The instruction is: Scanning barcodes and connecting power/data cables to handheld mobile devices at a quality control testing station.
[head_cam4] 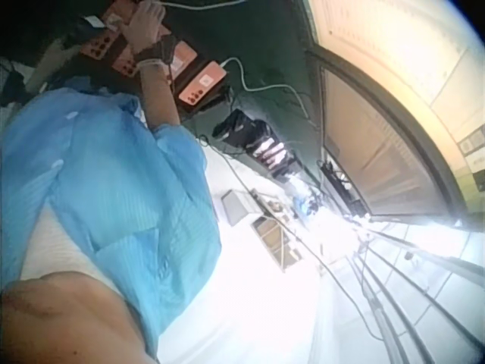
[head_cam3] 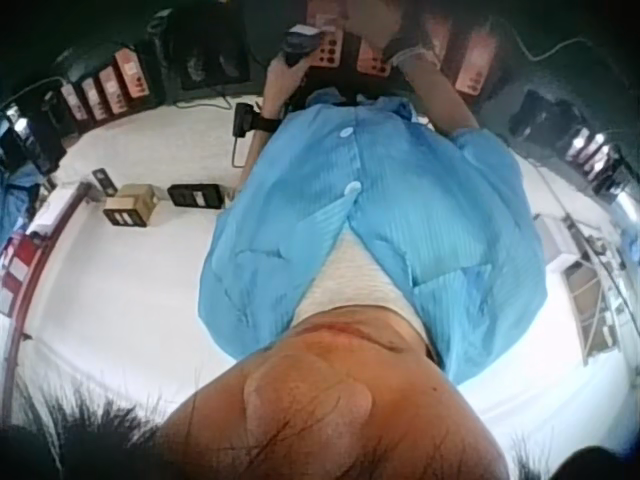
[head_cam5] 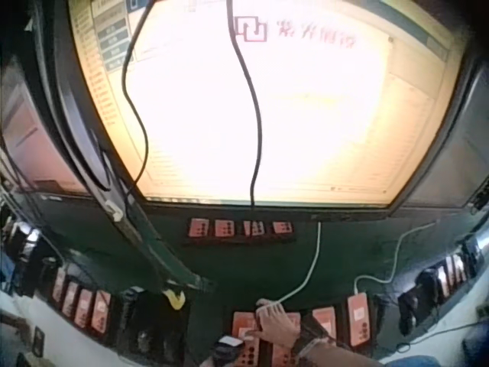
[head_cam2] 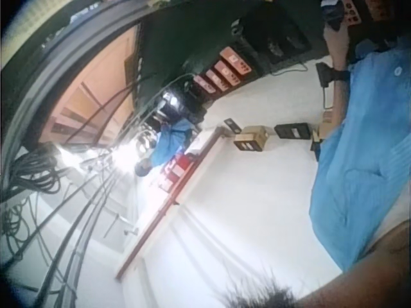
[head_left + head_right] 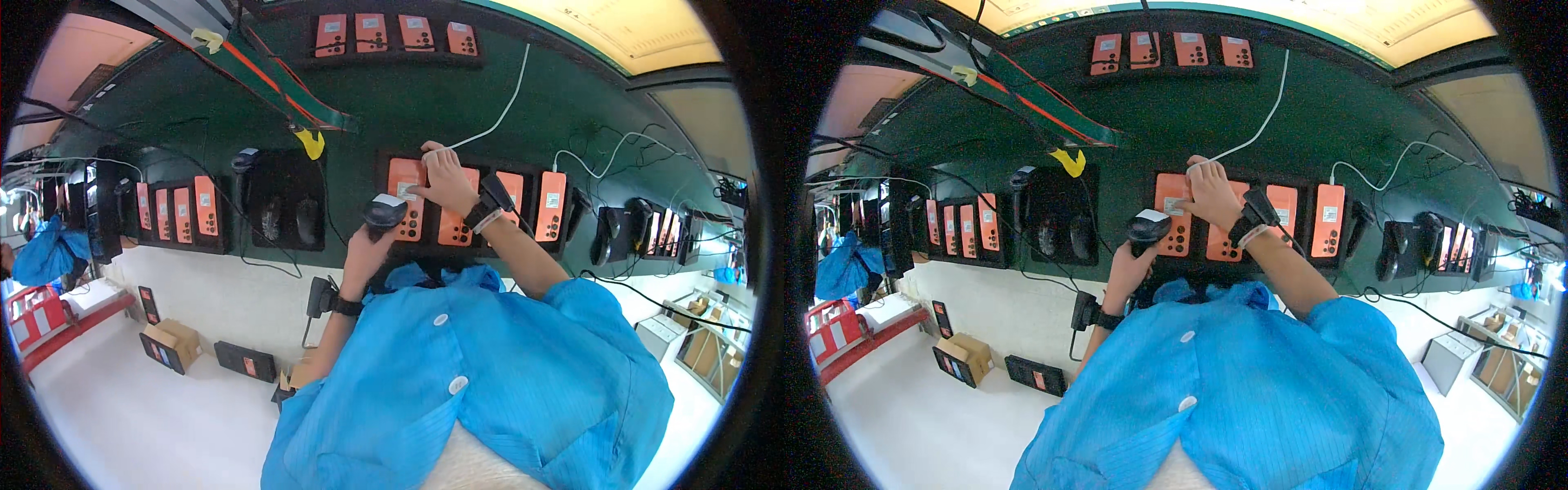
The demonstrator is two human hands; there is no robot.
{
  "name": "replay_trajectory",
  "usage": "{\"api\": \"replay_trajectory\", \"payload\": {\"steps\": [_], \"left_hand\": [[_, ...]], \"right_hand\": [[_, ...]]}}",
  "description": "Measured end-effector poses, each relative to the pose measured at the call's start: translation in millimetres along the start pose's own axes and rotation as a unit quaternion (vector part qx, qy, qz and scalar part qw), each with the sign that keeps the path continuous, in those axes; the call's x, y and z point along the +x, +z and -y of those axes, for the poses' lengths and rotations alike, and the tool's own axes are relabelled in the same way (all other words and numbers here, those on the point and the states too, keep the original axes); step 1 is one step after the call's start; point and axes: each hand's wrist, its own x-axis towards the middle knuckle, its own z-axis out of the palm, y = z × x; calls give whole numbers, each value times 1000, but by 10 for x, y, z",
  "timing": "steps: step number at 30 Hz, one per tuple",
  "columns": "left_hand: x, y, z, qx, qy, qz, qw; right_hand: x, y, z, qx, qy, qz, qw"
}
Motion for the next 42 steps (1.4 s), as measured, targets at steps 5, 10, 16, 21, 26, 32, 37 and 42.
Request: {"api": "replay_trajectory", "payload": {"steps": [5, 10, 16, 21, 26, 32, 37, 42], "left_hand": [[-3, 50, -110, 12, 10, -4, 1000], [82, 87, -245, 6, -12, 36, 999], [108, 39, -442, 103, -39, 26, 994], [594, -45, 0, 167, 56, -207, 962], [1010, 47, 52, 100, 81, -174, 976], [1264, 140, 267, 234, 77, -218, 944], [895, 174, -334, 177, 372, -196, 890], [966, 122, -530, -53, 232, 122, 964]], "right_hand": [[-5, 25, -7, 7, -14, -13, 1000], [-4, 199, -201, -37, -53, -57, 996], [-74, 64, -69, -154, 1, 2, 988], [-300, -53, 651, 118, 237, 11, 964], [-412, 332, 825, 138, 255, -15, 957], [-328, 601, 535, 99, 350, -66, 929], [-534, 547, 325, 425, 221, -107, 872], [-466, -416, 463, 132, 192, 80, 969]]}}
